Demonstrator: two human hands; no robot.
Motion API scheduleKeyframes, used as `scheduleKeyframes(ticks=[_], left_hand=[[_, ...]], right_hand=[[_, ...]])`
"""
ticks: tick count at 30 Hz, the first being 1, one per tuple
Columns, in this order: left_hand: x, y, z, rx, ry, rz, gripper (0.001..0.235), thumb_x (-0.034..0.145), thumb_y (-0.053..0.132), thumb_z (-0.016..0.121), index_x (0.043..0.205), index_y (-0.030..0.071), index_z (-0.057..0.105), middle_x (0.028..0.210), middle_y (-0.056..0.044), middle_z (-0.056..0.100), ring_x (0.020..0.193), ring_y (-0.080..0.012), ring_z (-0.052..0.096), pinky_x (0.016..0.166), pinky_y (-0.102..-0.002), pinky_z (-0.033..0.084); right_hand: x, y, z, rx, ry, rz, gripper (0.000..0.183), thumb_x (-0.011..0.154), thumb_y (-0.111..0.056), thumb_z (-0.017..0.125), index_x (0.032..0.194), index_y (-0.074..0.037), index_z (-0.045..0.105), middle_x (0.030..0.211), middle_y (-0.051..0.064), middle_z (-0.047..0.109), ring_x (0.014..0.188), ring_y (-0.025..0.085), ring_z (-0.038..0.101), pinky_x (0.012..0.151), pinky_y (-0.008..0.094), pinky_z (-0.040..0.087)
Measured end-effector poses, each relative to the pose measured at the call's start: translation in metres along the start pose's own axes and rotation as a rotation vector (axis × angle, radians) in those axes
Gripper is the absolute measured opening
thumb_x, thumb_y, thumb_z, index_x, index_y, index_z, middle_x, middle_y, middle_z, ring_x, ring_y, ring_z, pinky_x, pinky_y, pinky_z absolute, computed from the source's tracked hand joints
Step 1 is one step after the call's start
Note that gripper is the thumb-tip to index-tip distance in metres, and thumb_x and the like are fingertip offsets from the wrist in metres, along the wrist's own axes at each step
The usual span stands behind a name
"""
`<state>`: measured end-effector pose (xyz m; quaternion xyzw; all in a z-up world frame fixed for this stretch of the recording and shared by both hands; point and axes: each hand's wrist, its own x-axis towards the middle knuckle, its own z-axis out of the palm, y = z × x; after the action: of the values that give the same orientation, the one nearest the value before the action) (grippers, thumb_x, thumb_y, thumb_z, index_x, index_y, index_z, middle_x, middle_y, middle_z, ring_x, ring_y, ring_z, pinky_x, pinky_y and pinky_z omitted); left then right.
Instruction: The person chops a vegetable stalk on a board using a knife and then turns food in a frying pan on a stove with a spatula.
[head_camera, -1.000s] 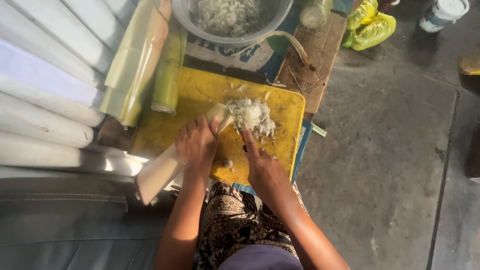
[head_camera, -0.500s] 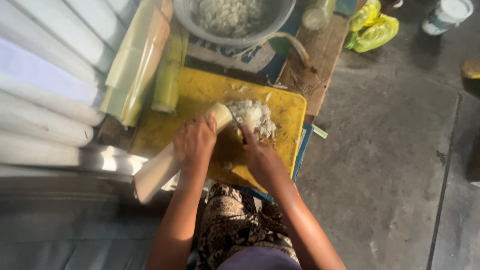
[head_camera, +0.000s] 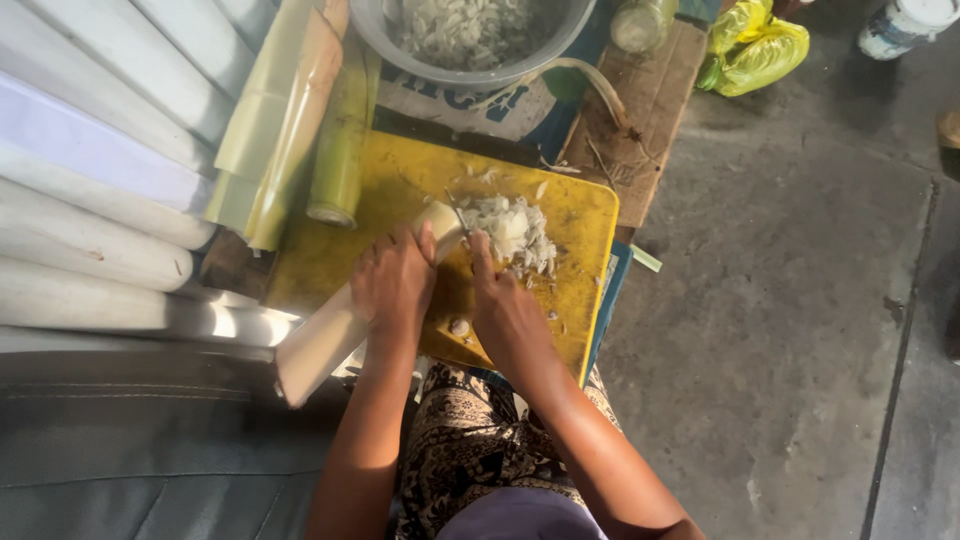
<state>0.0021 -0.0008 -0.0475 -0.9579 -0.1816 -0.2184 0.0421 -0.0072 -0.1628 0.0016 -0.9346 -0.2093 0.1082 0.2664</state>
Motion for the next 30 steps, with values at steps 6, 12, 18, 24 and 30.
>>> scheduleKeyframes(ticks=[6, 12, 18, 24, 30], left_hand=[[-0.001, 0.004, 0.007, 0.042, 0.014, -0.048, 0.045, 0.104, 0.046, 0.046, 0.085, 0.013, 0.070, 0.078, -0.012, 0.072, 0.071, -0.0289, 0.072, 0.068, -0.043, 0.057], [0.002, 0.000, 0.018, 0.099, -0.148, -0.006, 0.048, 0.110, 0.045, 0.041, 0.087, 0.015, 0.070, 0.077, -0.012, 0.073, 0.068, -0.0254, 0.072, 0.063, -0.040, 0.057], [-0.007, 0.000, 0.011, 0.036, 0.003, 0.057, 0.048, 0.112, 0.042, 0.038, 0.090, 0.012, 0.069, 0.079, -0.013, 0.073, 0.073, -0.0275, 0.073, 0.065, -0.041, 0.058], [0.008, 0.008, 0.002, 0.009, -0.154, -0.078, 0.038, 0.107, 0.044, 0.047, 0.095, 0.015, 0.067, 0.074, -0.013, 0.072, 0.073, -0.0308, 0.074, 0.068, -0.044, 0.058], [-0.001, 0.007, -0.030, -0.175, 0.064, 0.088, 0.044, 0.099, 0.045, 0.059, 0.108, 0.002, 0.059, 0.104, -0.020, 0.071, 0.086, -0.0313, 0.071, 0.066, -0.041, 0.056]], right_hand=[[-0.018, 0.010, 0.005, 0.025, 0.047, -0.025, 0.066, 0.101, 0.000, 0.043, 0.162, -0.007, 0.019, 0.089, 0.029, 0.066, 0.057, 0.034, 0.066, 0.045, 0.044, 0.056], [-0.026, 0.015, 0.020, -0.056, 0.095, -0.054, 0.076, 0.091, 0.005, 0.048, 0.160, 0.001, 0.016, 0.096, 0.036, 0.064, 0.054, 0.039, 0.066, 0.042, 0.045, 0.056], [-0.003, 0.011, 0.019, -0.030, 0.047, -0.012, 0.073, 0.097, 0.000, 0.048, 0.161, 0.003, 0.015, 0.090, 0.035, 0.065, 0.061, 0.042, 0.066, 0.048, 0.048, 0.055], [-0.042, 0.021, 0.022, -0.041, 0.135, -0.084, 0.078, 0.092, 0.000, 0.052, 0.161, 0.001, 0.016, 0.092, 0.035, 0.065, 0.059, 0.043, 0.066, 0.050, 0.050, 0.055], [-0.052, 0.022, 0.020, -0.099, 0.006, -0.032, 0.076, 0.097, -0.003, 0.050, 0.162, 0.000, 0.012, 0.088, 0.029, 0.066, 0.057, 0.038, 0.067, 0.049, 0.047, 0.056]])
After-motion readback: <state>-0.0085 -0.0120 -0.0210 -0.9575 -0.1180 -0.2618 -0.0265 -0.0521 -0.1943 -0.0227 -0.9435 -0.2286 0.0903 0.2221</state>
